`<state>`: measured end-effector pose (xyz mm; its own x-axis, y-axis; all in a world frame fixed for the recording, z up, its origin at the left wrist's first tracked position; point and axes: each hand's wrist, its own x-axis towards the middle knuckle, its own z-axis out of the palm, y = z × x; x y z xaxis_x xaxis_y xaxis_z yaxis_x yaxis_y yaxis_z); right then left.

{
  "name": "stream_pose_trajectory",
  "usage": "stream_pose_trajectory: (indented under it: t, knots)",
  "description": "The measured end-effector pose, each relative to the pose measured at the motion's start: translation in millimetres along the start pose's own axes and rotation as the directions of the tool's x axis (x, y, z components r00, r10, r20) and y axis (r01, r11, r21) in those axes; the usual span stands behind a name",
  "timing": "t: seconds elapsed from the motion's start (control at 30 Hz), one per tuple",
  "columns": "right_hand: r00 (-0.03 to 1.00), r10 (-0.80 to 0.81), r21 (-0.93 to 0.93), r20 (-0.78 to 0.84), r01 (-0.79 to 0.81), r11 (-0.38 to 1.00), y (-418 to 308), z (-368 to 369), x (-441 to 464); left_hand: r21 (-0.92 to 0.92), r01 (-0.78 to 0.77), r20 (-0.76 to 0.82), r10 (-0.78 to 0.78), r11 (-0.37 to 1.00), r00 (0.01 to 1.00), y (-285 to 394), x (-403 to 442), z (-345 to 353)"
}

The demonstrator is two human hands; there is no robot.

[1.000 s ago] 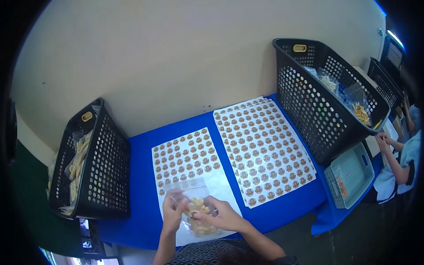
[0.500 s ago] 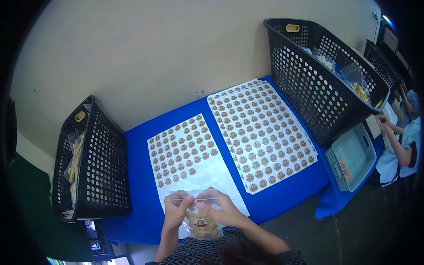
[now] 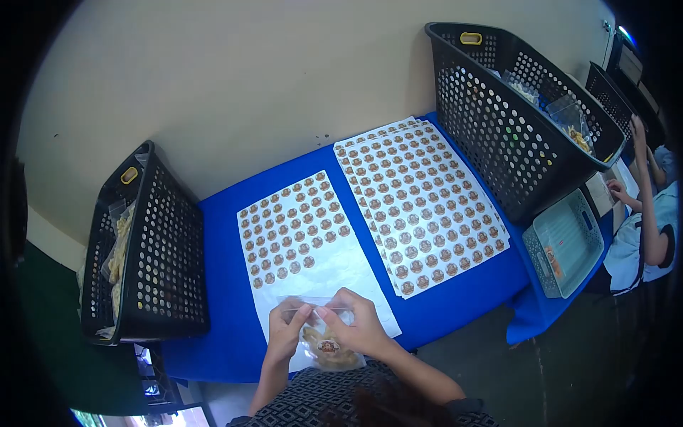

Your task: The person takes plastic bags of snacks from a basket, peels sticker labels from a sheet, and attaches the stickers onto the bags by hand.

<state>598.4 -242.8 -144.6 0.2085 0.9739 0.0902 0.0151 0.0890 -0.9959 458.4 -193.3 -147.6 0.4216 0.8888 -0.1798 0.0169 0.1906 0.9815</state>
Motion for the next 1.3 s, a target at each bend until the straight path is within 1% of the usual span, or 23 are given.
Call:
stream_pose_trajectory:
  t: [0.03, 0.1, 0.2, 0.33, 0.37, 0.4, 0.43, 0.47, 0.53, 0.57, 0.6, 0.67, 0.7, 0.77, 0.8, 0.87, 0.9, 0.93, 1.0, 1.07, 1.1, 1.2, 1.3]
  knots:
    - [0.999, -0.042, 0.012, 0.006, 0.042, 0.999, 1.3, -1.2, -0.8, -0.001, 0.000, -0.001, 0.000, 1.000, 1.000, -3.7, 0.5, -1.9]
    - [0.996, -0.084, 0.024, 0.011, 0.084, 0.996, 2.0, -5.4, -2.2, -0.129, -0.149, 0.001, 0.150, 0.980, 0.989, -9.3, 1.4, -7.2]
    - [0.987, -0.137, -0.038, 0.080, 0.140, 0.989, 1.4, -15.3, -2.0, -0.162, -0.230, -0.002, 0.233, 0.960, 0.972, -4.6, -3.8, -9.3]
    - [0.974, -0.170, -0.132, 0.148, 0.190, 0.973, 4.6, -18.7, -4.8, -0.122, -0.179, 0.041, 0.185, 0.976, 0.982, -17.8, -3.0, -11.0]
    - [0.984, -0.169, 0.014, -0.063, 0.170, 0.985, 8.2, -11.1, -6.6, -0.101, -0.272, -0.168, 0.253, 0.957, 0.953, -17.6, -2.9, 3.9]
    - [0.954, -0.130, 0.161, -0.270, 0.177, 0.971, 12.5, -6.8, -8.1, -0.063, -0.356, -0.366, 0.311, 0.932, 0.877, -17.3, -2.5, 12.5]
    - [0.960, -0.080, 0.297, -0.269, 0.162, 0.941, 18.6, -9.7, -8.5, 0.082, -0.379, -0.316, 0.384, 0.922, 0.867, -22.6, -3.1, 8.5]
    - [0.960, -0.085, 0.293, -0.267, 0.165, 0.942, 17.7, -11.3, -9.3, 0.079, -0.383, -0.318, 0.387, 0.920, 0.866, -24.1, -5.6, 11.2]
    - [0.940, -0.151, 0.261, -0.306, 0.235, 0.936, 14.4, -13.5, -13.0, 0.064, -0.456, -0.091, 0.460, 0.888, 0.883, -25.1, -11.3, 21.6]
    - [0.969, -0.125, 0.246, -0.212, 0.177, 0.953, 14.0, -14.8, -18.5, 0.101, -0.479, 0.044, 0.477, 0.872, 0.878, -24.6, -13.2, 26.2]
    - [0.970, -0.123, 0.243, -0.211, 0.174, 0.954, 11.0, -12.8, -22.7, 0.143, -0.474, 0.143, 0.456, 0.869, 0.879, -20.4, -15.2, 30.8]
    - [0.953, -0.299, 0.167, 0.040, 0.289, 0.943, 4.3, -6.0, -27.7, 0.141, -0.546, 0.219, 0.512, 0.826, 0.831, -21.6, -16.1, 37.8]
    - [0.922, -0.361, 0.166, 0.143, 0.337, 0.927, 6.7, -4.9, -27.7, 0.138, -0.546, 0.216, 0.512, 0.827, 0.831, -22.0, -16.6, 38.8]
    - [0.910, -0.369, 0.115, 0.188, 0.353, 0.929, 7.4, -7.4, -26.1, 0.051, -0.469, 0.061, 0.466, 0.882, 0.883, -23.5, -18.2, 38.5]
    - [0.898, -0.376, 0.066, 0.229, 0.371, 0.926, 7.9, -9.0, -25.0, 0.054, -0.467, 0.059, 0.464, 0.882, 0.884, -22.0, -18.6, 34.2]
    - [0.902, -0.356, 0.002, 0.246, 0.367, 0.930, 13.6, -12.8, -23.7, -0.055, -0.172, -0.070, 0.168, 0.984, 0.983, -15.6, -19.2, 23.2]
    - [0.941, -0.339, -0.113, 0.011, 0.338, 0.934, 15.1, -10.5, -23.9, -0.068, -0.260, -0.159, 0.247, 0.963, 0.956, -10.7, -17.4, 26.7]
    - [0.917, -0.327, -0.217, -0.227, 0.280, 0.935, 16.7, -9.3, -23.8, -0.067, -0.260, -0.156, 0.247, 0.963, 0.956, -11.4, -18.9, 23.7]
    - [0.907, -0.318, -0.184, -0.277, 0.274, 0.944, 18.0, -16.7, -17.3, -0.061, -0.207, -0.016, 0.206, 0.977, 0.978, -13.4, -23.1, 15.8]
    - [0.992, -0.125, 0.062, 0.025, 0.123, 0.990, 17.8, -25.6, -15.3, -0.050, -0.219, -0.005, 0.219, 0.974, 0.976, -11.8, -24.5, 19.1]
    - [0.987, -0.123, 0.045, 0.104, 0.119, 0.992, 9.8, -25.9, -15.9, -0.043, -0.207, 0.037, 0.209, 0.977, 0.977, -13.8, -24.9, 20.4]
    - [0.983, -0.033, 0.110, 0.180, 0.014, 0.994, 8.5, -25.4, -21.8, -0.031, -0.181, 0.072, 0.183, 0.983, 0.980, -17.0, -24.8, 22.3]
    - [0.994, -0.071, 0.110, 0.084, 0.061, 0.992, 8.2, -24.2, -21.5, -0.065, -0.136, -0.019, 0.135, 0.988, 0.991, -11.7, -24.2, 24.1]
